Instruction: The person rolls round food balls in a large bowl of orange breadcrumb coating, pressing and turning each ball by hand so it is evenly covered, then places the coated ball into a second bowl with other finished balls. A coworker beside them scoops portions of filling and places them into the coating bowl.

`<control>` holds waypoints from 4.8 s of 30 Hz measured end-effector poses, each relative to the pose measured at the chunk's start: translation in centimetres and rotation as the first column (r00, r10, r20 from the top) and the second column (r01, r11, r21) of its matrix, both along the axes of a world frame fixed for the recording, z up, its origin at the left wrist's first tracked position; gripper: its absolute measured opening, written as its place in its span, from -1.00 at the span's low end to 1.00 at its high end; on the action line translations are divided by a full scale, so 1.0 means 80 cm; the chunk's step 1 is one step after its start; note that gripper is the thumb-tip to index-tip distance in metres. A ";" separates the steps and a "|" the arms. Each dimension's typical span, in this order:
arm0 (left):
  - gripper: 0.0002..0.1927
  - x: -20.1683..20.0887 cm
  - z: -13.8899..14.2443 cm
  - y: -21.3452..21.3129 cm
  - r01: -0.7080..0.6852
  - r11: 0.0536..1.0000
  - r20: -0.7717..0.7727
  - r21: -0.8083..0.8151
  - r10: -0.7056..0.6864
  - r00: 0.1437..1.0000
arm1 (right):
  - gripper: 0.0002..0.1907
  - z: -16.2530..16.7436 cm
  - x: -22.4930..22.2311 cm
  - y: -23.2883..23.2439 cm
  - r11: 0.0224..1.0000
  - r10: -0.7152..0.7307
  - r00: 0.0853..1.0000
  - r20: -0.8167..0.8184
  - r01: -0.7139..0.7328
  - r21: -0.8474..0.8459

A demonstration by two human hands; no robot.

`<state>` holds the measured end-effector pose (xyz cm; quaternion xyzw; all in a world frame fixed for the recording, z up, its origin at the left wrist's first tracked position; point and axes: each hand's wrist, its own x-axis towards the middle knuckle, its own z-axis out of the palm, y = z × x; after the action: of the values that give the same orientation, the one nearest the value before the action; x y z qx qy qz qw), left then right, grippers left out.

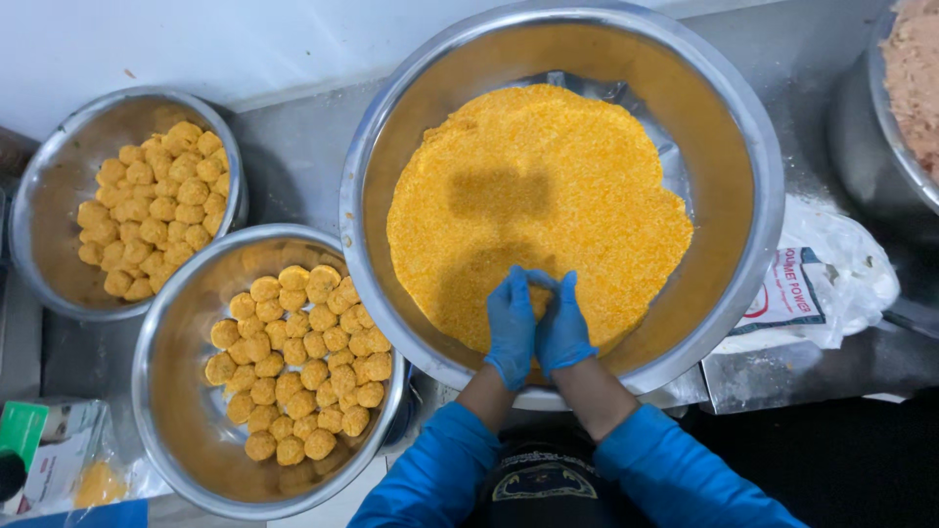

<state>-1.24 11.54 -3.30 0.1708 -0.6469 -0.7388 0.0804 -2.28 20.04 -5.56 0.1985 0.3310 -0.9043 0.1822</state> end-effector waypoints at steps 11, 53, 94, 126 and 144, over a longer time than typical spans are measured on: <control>-0.30 0.016 0.065 -0.012 -0.053 0.390 0.117 0.919 -0.143 0.983 | -0.42 0.116 0.006 -0.010 0.483 0.364 0.530 -0.766 0.596 0.642; -0.24 0.015 0.067 -0.014 0.083 0.723 -0.125 0.686 0.006 0.992 | -0.41 0.120 0.018 -0.021 0.534 0.288 0.618 -0.732 0.531 0.658; -0.26 0.027 0.089 -0.023 -0.038 0.863 -0.158 0.504 0.136 0.978 | -0.34 0.099 0.019 -0.033 0.845 0.069 0.791 -0.608 0.278 0.457; -0.72 0.121 0.001 -0.399 -0.343 0.114 0.181 0.932 0.674 0.716 | -0.65 0.033 0.025 -0.003 0.898 0.291 0.886 -0.361 -0.123 0.421; -0.61 0.101 0.064 -0.413 -0.644 0.738 0.094 0.204 0.640 0.763 | -0.68 0.050 0.034 -0.028 0.714 0.522 0.837 -0.165 -0.323 0.621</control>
<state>6.81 -21.48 1.82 0.3974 -0.4615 -0.7324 0.3042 0.45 17.76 -1.53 0.0076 0.6476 -0.7157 0.2616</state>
